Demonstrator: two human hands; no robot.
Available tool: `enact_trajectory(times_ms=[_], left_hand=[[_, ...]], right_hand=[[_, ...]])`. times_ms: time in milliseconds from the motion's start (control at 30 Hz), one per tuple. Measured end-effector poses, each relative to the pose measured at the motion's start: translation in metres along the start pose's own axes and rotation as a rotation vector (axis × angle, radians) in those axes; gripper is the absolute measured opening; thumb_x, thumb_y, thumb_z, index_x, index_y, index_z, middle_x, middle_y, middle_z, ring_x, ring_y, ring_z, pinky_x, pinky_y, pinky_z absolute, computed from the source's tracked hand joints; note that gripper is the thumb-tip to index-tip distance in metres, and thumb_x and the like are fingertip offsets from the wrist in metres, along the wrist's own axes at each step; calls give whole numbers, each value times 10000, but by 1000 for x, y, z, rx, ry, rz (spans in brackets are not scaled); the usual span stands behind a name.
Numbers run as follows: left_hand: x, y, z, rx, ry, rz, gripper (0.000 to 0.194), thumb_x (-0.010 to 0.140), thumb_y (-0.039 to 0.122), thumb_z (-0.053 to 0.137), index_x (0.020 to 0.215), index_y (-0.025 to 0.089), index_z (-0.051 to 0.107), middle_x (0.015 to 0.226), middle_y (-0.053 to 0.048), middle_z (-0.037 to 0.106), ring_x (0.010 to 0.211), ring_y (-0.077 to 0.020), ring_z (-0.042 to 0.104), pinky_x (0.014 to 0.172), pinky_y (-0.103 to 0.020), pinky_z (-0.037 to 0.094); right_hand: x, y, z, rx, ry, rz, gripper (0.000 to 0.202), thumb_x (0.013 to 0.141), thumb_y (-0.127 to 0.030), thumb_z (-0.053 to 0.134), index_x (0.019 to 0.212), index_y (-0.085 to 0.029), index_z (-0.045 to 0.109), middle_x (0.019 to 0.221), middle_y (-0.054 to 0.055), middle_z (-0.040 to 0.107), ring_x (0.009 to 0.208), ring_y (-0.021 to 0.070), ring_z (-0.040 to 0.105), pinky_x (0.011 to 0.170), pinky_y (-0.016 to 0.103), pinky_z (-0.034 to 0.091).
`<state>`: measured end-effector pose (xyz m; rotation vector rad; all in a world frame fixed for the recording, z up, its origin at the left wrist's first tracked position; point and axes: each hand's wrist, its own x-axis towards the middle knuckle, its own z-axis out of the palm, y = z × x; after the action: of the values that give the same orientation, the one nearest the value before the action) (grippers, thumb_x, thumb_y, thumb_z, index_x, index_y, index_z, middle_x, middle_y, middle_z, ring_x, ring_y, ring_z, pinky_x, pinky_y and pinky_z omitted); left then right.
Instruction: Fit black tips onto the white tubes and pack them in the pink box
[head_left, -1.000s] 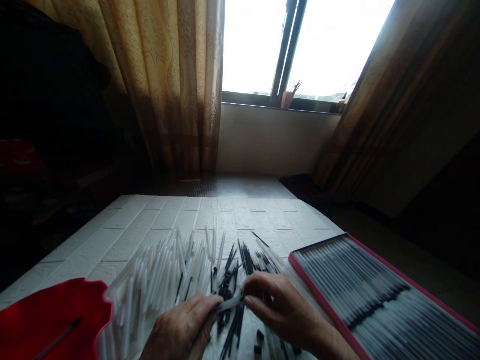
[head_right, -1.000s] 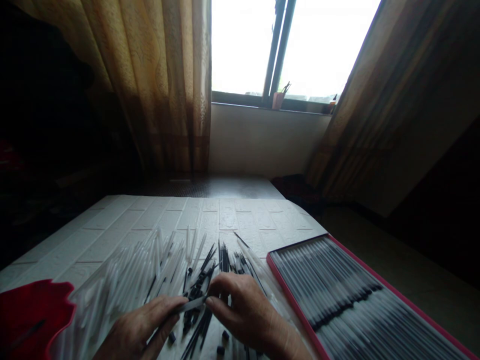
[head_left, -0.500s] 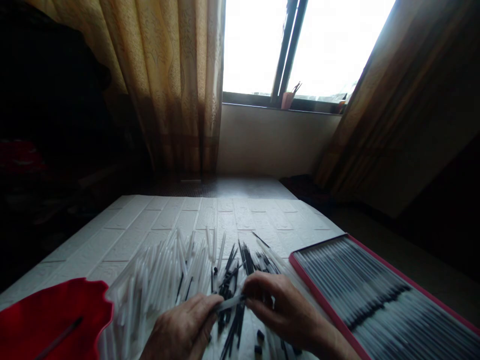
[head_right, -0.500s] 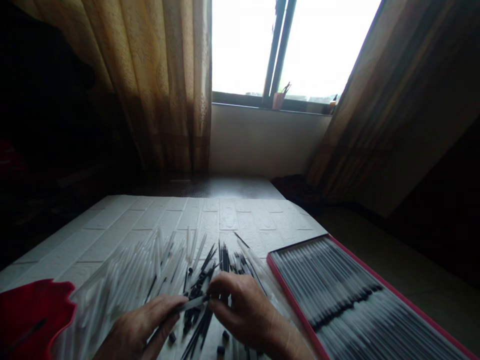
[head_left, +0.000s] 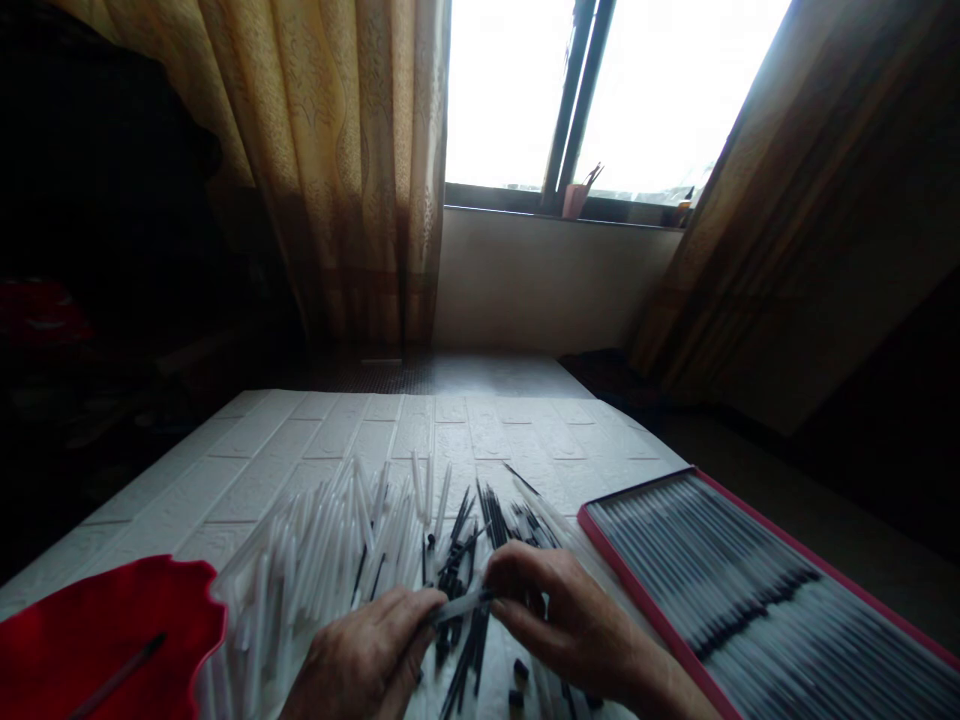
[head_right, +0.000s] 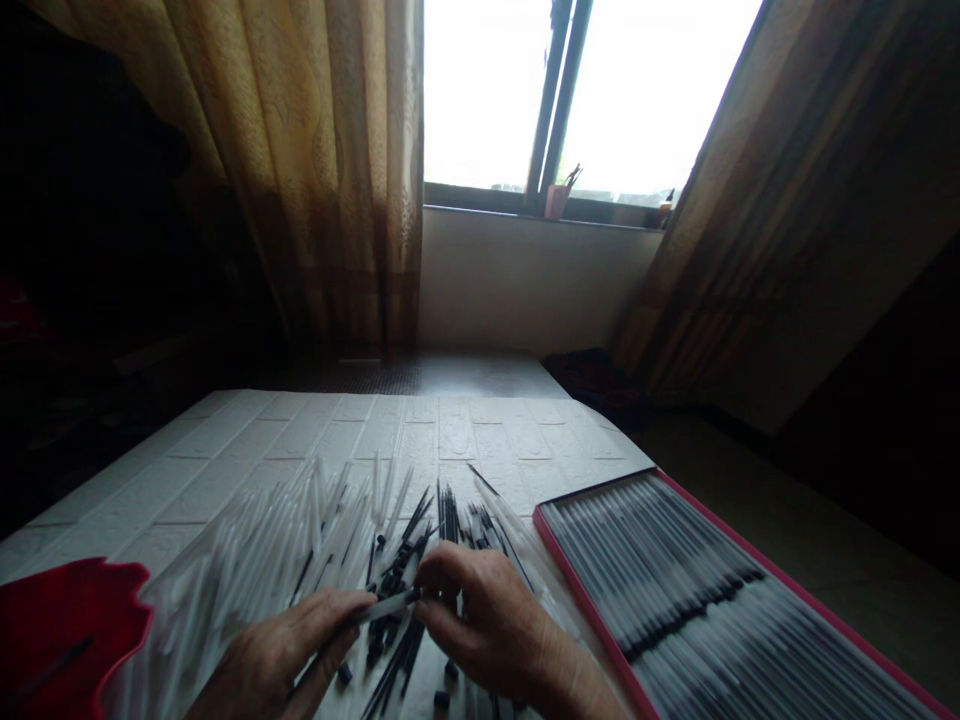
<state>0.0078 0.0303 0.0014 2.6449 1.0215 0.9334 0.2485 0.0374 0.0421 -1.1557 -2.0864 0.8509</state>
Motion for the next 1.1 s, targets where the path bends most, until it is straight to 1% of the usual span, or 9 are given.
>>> enact_trajectory(times_ms=[233,433,533,667,833,967,1100], left_hand=[[0,0,1,-21,7,2,235,989,192,426,1196,238,525,953,-40,725,862,-171,741,778,-246,594],[-1,0,2,2,1,1,248,984,181,430,1205,238,527,958,-37,723,871,-169,738,781,-244,592],[-1,0,1,-4,17,15,257,982,175,425,1207,238,530,956,-33,728,856,-164,742,762,-230,594],[-1,-1,0,5,26,21,248,983,179,425,1197,232,537,958,-35,733,866,-166,744,763,-227,595],[0,-1,1,2,25,18,262,969,156,433,1198,227,538,971,-40,730,876,-170,741,779,-243,596],[0,-1,2,-31,34,15,281,958,143,437,1205,232,538,961,-38,733,848,-172,743,742,-239,600],[-1,-1,2,-38,31,13,285,962,152,437,1218,233,532,965,-48,732,850,-178,741,748,-248,599]], right_hand=[[0,3,1,-55,-14,14,51,831,-167,555,814,-186,598,680,-20,585,595,114,510,551,211,389],[1,3,1,-76,-12,14,101,856,-218,553,802,-175,627,668,-8,598,588,119,524,557,222,388],[-1,4,1,-54,-15,17,50,831,-197,580,846,-180,625,668,-19,596,583,115,517,546,214,382],[-3,4,2,-7,-9,9,133,798,-136,581,917,-193,598,650,-45,577,563,103,507,546,206,385],[-1,5,4,-40,11,-16,102,787,-109,550,834,-198,569,643,-49,552,551,96,476,525,204,359],[0,6,4,-60,0,-9,65,808,-132,548,803,-197,556,643,-51,523,554,94,449,523,203,348],[0,5,4,-74,0,3,62,824,-160,543,772,-194,548,631,-50,506,553,98,437,526,208,349]])
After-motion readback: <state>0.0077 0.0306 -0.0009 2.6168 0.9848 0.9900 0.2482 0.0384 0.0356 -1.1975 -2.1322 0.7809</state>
